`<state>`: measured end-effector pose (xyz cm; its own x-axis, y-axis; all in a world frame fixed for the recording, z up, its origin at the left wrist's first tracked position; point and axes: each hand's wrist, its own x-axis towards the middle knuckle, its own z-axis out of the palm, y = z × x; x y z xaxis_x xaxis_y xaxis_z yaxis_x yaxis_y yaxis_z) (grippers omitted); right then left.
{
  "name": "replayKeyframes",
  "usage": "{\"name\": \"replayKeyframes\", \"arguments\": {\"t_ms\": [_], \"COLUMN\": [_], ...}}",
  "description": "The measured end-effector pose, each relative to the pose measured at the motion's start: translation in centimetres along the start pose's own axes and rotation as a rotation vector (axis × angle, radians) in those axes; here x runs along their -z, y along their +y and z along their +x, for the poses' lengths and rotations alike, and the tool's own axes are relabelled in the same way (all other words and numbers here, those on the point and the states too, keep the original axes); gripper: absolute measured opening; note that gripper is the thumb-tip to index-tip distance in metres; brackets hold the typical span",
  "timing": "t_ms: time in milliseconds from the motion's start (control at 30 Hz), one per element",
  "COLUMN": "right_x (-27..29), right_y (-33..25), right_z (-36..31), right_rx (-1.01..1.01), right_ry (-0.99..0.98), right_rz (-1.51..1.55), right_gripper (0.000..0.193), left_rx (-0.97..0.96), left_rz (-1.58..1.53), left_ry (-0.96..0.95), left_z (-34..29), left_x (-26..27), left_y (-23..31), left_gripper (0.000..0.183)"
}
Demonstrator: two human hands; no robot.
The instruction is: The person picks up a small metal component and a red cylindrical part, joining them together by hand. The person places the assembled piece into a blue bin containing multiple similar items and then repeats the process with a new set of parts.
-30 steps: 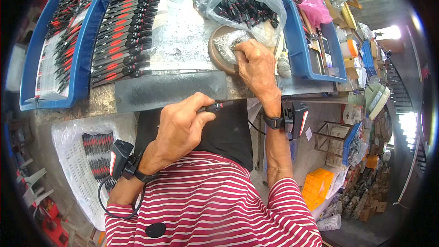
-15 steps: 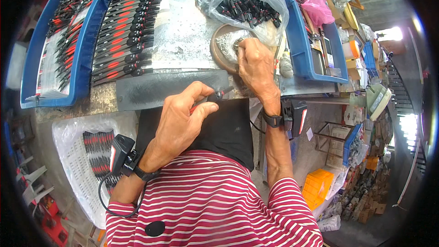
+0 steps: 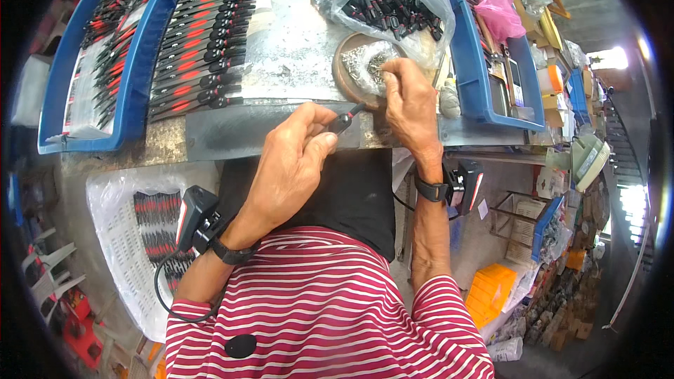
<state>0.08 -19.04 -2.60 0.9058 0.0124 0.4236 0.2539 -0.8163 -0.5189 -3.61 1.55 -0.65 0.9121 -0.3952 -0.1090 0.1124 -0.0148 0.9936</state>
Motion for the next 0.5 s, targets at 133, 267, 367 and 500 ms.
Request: {"name": "replayKeyframes", "arguments": {"t_ms": [133, 267, 367, 500], "right_x": [0.7, 2.1, 2.5, 2.0], "right_y": [-1.7, -4.6, -6.0, -6.5], "right_z": [-0.6, -2.2, -2.8, -3.1], "right_rx": [-0.063, -0.238, -0.383, -0.399], "right_ry": [0.057, -0.067, -0.189, -0.224], "right_rz": [0.165, 0.452, 0.648, 0.691], "right_gripper": [0.007, 0.008, 0.008, 0.009], "left_rx": [0.067, 0.107, 0.111, 0.099], "left_rz": [-0.163, -0.221, -0.255, -0.228], "left_ry": [0.014, 0.052, 0.085, 0.094], "left_z": [0.2, 0.4, 0.3, 0.3], "left_x": [0.1, 0.1, -0.2, -0.3], "left_y": [-0.2, -0.1, -0.1, -0.2], "left_gripper": [0.021, 0.02, 0.018, 0.019]}}
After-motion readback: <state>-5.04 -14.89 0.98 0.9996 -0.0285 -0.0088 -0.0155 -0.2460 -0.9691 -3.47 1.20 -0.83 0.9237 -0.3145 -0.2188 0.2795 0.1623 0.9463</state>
